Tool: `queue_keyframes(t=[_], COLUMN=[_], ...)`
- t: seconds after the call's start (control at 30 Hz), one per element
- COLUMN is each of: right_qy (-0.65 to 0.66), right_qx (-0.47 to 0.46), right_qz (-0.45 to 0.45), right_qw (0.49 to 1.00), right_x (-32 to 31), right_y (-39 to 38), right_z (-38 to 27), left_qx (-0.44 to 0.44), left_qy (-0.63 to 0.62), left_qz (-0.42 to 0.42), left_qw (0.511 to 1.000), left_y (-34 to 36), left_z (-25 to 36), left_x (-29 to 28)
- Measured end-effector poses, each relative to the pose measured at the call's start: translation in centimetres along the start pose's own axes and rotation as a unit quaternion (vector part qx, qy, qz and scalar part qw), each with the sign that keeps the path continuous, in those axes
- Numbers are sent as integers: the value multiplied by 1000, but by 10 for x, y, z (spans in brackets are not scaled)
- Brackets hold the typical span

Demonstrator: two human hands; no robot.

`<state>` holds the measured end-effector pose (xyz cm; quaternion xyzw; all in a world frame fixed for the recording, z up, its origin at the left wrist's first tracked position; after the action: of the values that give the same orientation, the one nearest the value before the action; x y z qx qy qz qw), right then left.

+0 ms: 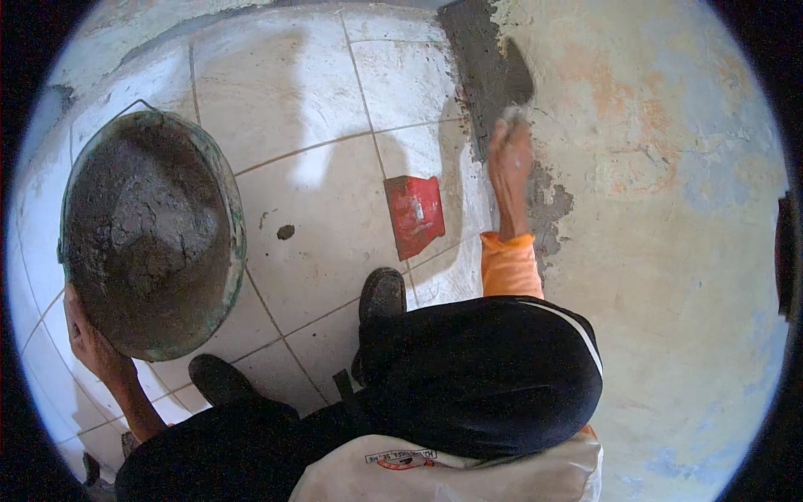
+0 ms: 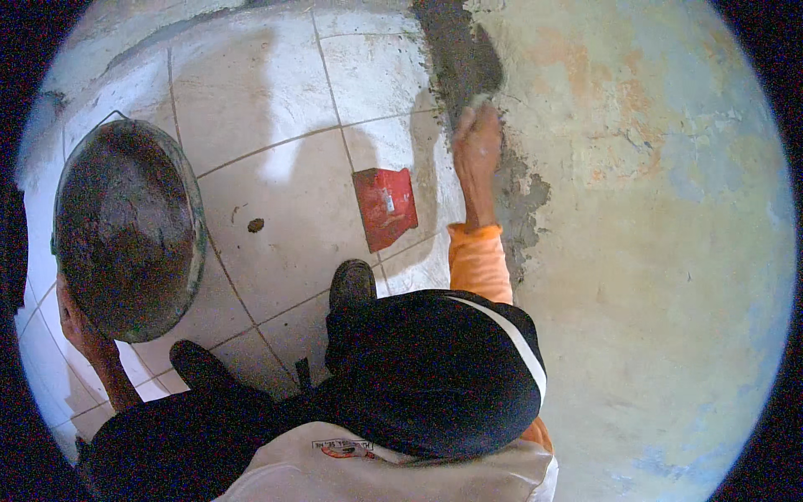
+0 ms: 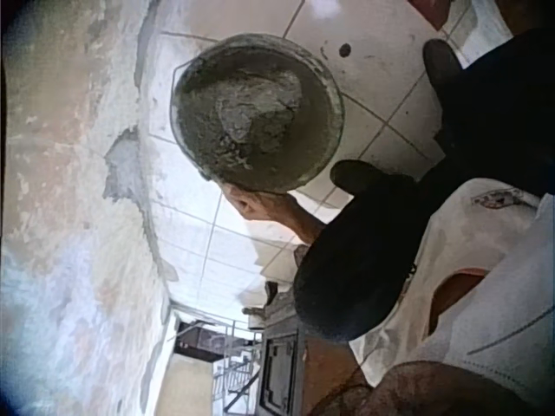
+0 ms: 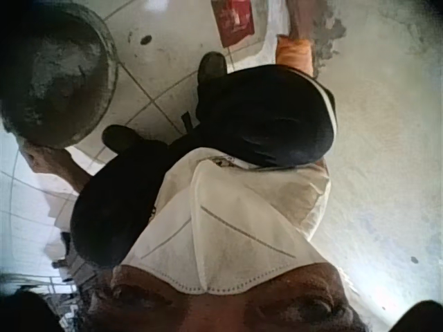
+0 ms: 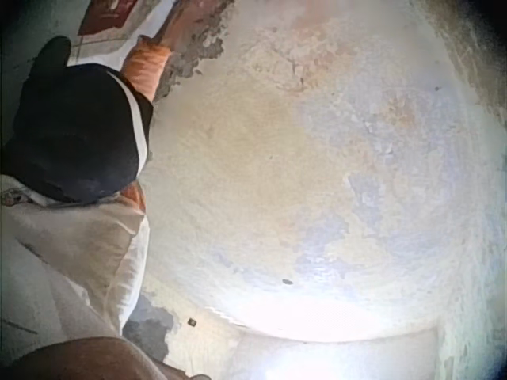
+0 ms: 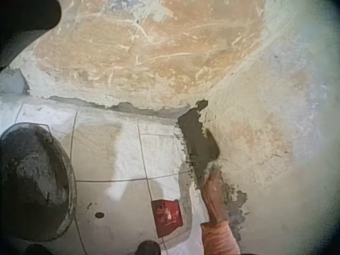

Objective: The person scoops wet cement mix from a bucket using a trowel, applies it onto the lower section of a wall, and smooths the applied cement across the surface using the trowel and by hand.

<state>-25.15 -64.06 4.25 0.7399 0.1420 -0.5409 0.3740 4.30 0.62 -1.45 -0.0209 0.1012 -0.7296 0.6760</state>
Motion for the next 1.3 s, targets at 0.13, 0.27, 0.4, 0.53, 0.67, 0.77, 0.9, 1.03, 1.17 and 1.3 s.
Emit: queue_keyframes(t=[0.13, 0.27, 0.4, 0.53, 0.67, 0.77, 0.9, 1.03, 1.17, 1.3], right_qy=[37, 29, -74, -36, -60, 49, 83, 227, 210, 151], right_qx=[8, -21, 11, -109, -22, -10, -4, -27, 39, 1], right_qz=[-124, -122, -194, -95, -83, -28, 93, -43, -144, -171], right_qw=[992, 992, 978, 989, 995, 998, 992, 973, 966, 974], right_x=[97, 150, 159, 122, 73, 32, 3, -4, 7, -31], right_y=[35, 90, 128, 149, 165, 168, 122, 14, -142, -208], right_z=[-8, 10, -7, 4, -3, -25, -32, -35, -68, -95], left_qx=[-3, 10, -24, -17, -18, -37, -56, -33, -51, -39], left_qy=[27, 9, 15, 83, 98, 47, -18, -9, 67, 119], left_qz=[-5, -26, 16, 34, 19, 28, 13, -57, -77, -161], left_qw=[1000, 1000, 999, 996, 995, 998, 998, 998, 994, 979], left_y=[-5, -6, -9, -4, -7, -6, -7, 3, 23, 46], left_z=[9, 5, 7, 7, 16, 11, 12, 9, 33, 49], left_x=[5, 7, 6, 3, 11, 8, 17, 6, 11, 31])
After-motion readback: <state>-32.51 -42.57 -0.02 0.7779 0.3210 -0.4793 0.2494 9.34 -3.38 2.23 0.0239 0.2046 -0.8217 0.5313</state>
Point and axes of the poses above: each hand's wrist, its own y-axis towards the middle knuckle, its own x-axis out of the palm, z = x × y, the point moved 5 cm from there along y, towards the middle knuckle, and after that the axes turned 5 degrees about -z, right-handed, at the moved point
